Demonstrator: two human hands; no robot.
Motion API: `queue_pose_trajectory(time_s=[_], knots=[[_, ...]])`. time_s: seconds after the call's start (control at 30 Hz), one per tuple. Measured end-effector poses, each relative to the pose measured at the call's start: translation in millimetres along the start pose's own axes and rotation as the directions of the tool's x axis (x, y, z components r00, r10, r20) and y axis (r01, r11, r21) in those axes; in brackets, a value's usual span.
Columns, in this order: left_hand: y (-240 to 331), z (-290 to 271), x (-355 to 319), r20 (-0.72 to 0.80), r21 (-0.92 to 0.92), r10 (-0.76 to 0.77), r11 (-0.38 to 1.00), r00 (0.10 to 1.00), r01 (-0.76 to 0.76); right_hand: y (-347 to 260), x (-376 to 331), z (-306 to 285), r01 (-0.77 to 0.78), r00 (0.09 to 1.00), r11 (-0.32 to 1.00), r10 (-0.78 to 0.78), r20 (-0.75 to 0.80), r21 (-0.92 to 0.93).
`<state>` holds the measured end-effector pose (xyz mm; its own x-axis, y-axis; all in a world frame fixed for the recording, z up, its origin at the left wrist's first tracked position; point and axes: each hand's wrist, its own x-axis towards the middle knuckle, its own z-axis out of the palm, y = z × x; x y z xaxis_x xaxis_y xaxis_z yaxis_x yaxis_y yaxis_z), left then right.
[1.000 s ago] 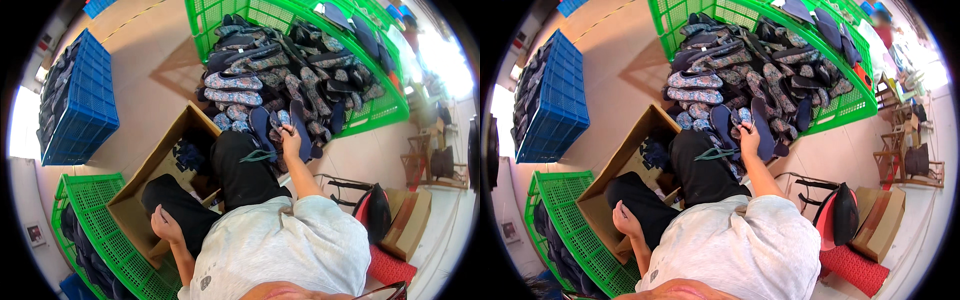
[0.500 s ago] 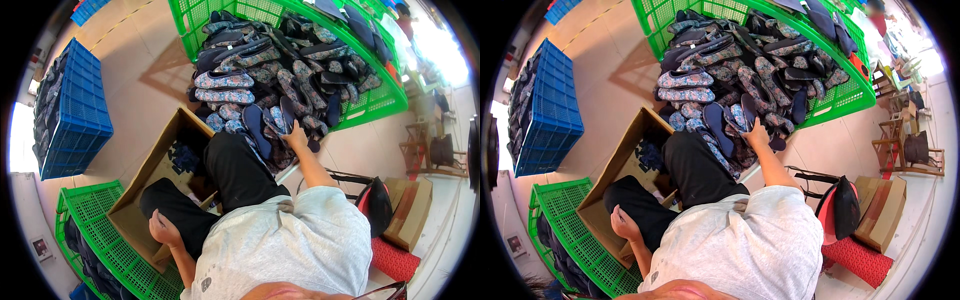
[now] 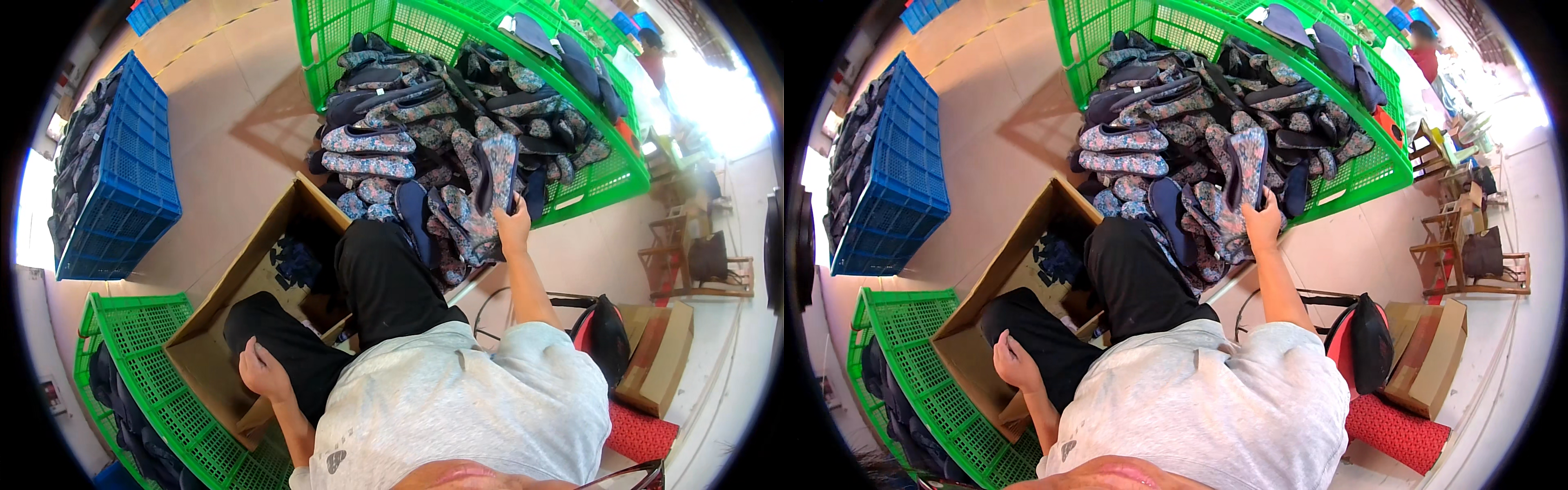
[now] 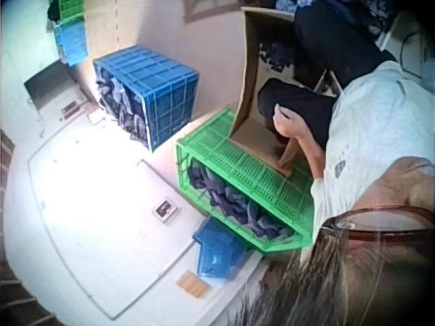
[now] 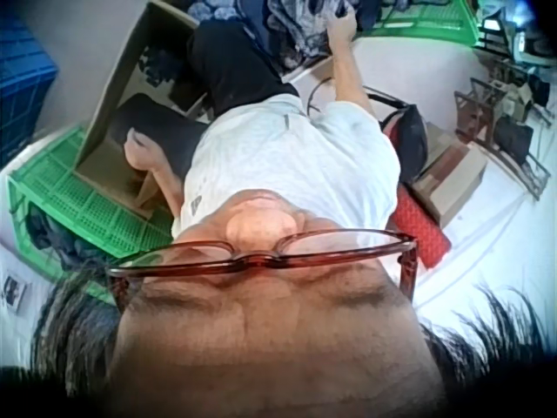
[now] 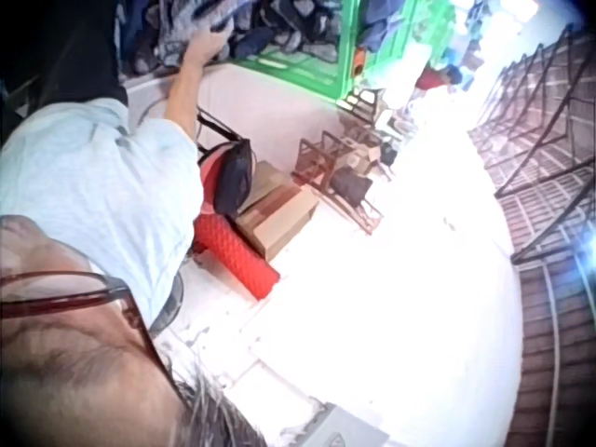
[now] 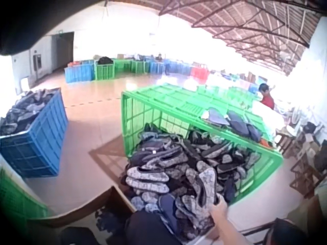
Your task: The person sits inside a cardboard box and uses scissors to trim loose threads and fabric edges from floral-patterned slippers. They pick up slippers from a green crate, trim them, and place them back into the crate.
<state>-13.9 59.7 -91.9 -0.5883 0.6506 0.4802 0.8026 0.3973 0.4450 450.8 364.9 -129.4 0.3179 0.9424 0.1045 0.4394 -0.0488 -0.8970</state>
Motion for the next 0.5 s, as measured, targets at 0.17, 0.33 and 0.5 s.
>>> queue_pose_trajectory(time_s=[0.17, 0.33, 0.5], knots=[[1.1, -6.4, 7.0, 0.065, -0.062, -0.084, 0.994, 0.994, 0.088, -137.3, -37.0, 34.4, -0.299, 0.887, 0.689, -0.054, 0.458, 0.66], [36.0, -24.9, 30.9, 0.364, -0.686, -0.221, 0.594, 0.905, 0.421, -185.8, -126.2, 118.6, -0.568, 0.635, 0.543, -0.189, 0.749, 0.618], [44.5, -64.1, 48.3, 0.565, -0.587, -0.109, 0.644, 0.818, 0.491, -197.0, -242.1, 158.3, -0.68, 0.142, 0.706, -0.138, 0.98, 0.198]])
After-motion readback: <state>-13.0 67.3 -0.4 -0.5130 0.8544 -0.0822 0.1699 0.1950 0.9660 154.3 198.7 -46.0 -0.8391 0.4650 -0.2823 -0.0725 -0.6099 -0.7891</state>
